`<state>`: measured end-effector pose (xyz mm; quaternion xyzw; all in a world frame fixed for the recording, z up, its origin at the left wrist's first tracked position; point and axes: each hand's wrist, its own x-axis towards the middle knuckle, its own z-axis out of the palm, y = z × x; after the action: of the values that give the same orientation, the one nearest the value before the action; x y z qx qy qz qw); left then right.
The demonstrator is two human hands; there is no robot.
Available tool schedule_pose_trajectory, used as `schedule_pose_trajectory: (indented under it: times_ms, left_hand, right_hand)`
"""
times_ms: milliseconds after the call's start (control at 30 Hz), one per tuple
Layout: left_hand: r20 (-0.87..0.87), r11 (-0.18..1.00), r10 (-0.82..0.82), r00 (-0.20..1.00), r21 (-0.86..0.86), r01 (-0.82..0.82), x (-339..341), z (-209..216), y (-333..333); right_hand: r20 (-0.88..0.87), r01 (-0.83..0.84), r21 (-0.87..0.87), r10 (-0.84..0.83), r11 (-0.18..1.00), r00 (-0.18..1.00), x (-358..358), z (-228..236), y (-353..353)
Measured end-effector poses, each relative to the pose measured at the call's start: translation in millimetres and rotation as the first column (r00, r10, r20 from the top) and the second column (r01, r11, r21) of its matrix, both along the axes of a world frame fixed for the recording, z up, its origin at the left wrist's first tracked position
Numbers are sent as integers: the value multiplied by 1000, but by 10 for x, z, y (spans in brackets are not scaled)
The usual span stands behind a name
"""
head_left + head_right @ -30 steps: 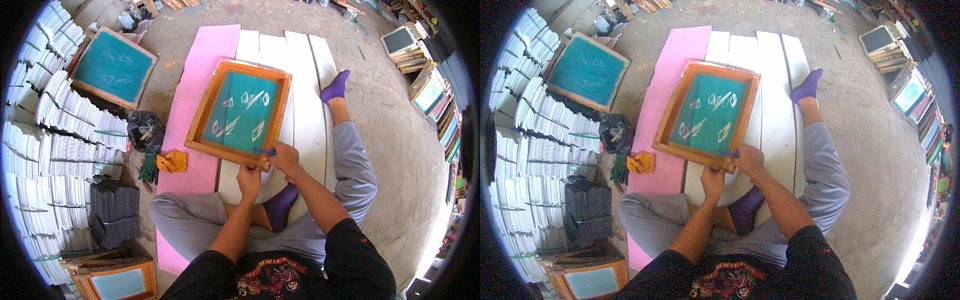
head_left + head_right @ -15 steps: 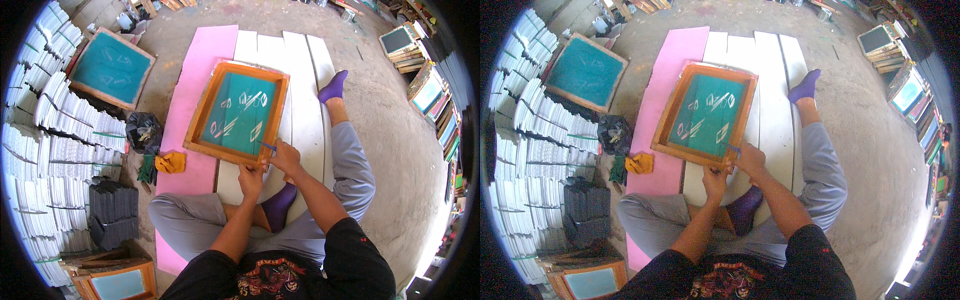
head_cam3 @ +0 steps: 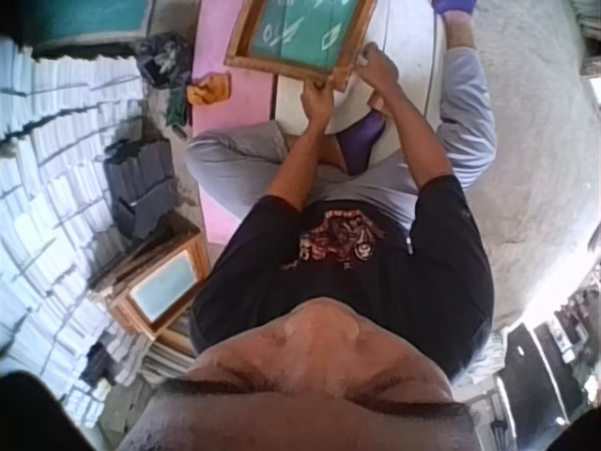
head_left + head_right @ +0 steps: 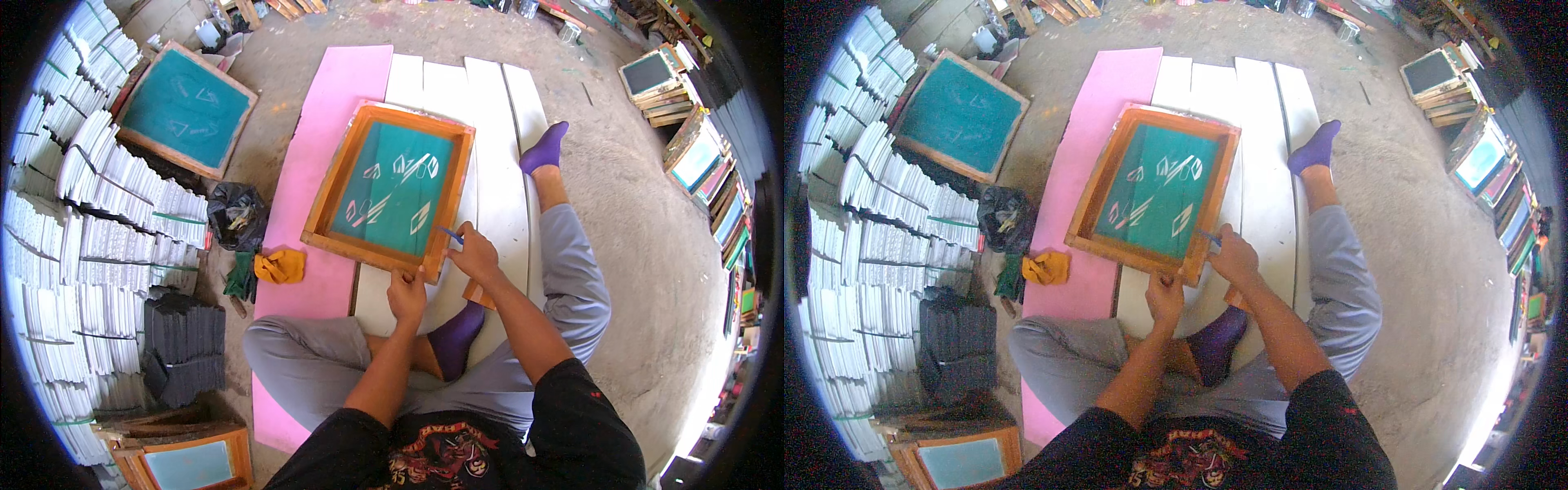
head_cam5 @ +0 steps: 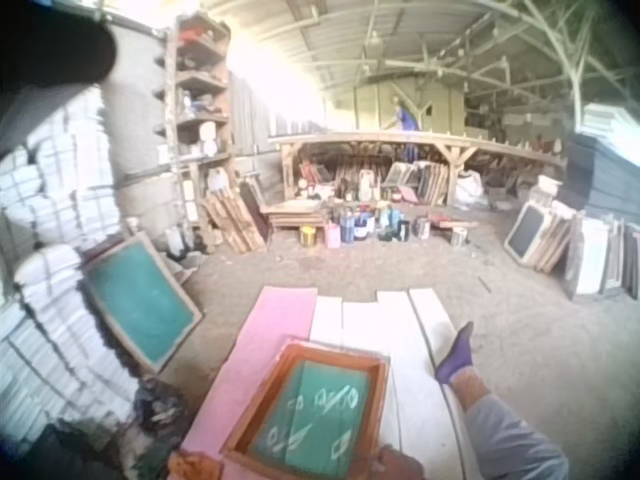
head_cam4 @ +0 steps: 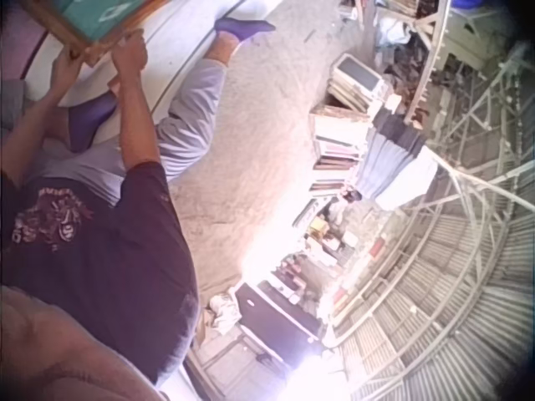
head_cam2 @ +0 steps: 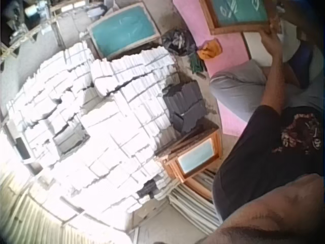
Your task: The person sits on the floor and applies masking tape to the edges of a small chalkboard frame. They use a utility knife to cut the tape and smooth it down along the frame's perimeter.
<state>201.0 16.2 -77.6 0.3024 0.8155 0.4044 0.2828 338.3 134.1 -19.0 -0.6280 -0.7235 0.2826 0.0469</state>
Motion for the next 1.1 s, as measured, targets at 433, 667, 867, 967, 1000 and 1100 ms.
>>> schedule_pose_trajectory:
  times_ms: [433, 667, 867, 967, 1000, 1100]
  left_hand:
    - [32, 998, -31, 999, 56, 29, 0, -20, -60]
    - [84, 999, -6, 996, 39, 3, 9, -64, -57]
    - [69, 1000, -13, 998, 21, 12, 10, -29, -54]
    - [65, 999, -14, 998, 35, 11, 5, -41, -68]
    - [62, 999, -20, 998, 33, 18, 1, -37, -69]
    - [58, 999, -28, 998, 42, 26, 0, -12, -69]
  right_hand:
    - [-30, -231, -113, 229, 966, 973, 16, 657, -693]
    - [77, -332, -56, 335, 942, 939, -68, 756, -673]
    - [135, -353, -74, 360, 933, 923, -146, 798, -666]
    - [166, -349, -104, 362, 931, 917, -185, 799, -664]
    - [171, -353, -100, 366, 930, 915, -185, 790, -664]
    - [182, -363, -88, 373, 928, 910, -181, 758, -664]
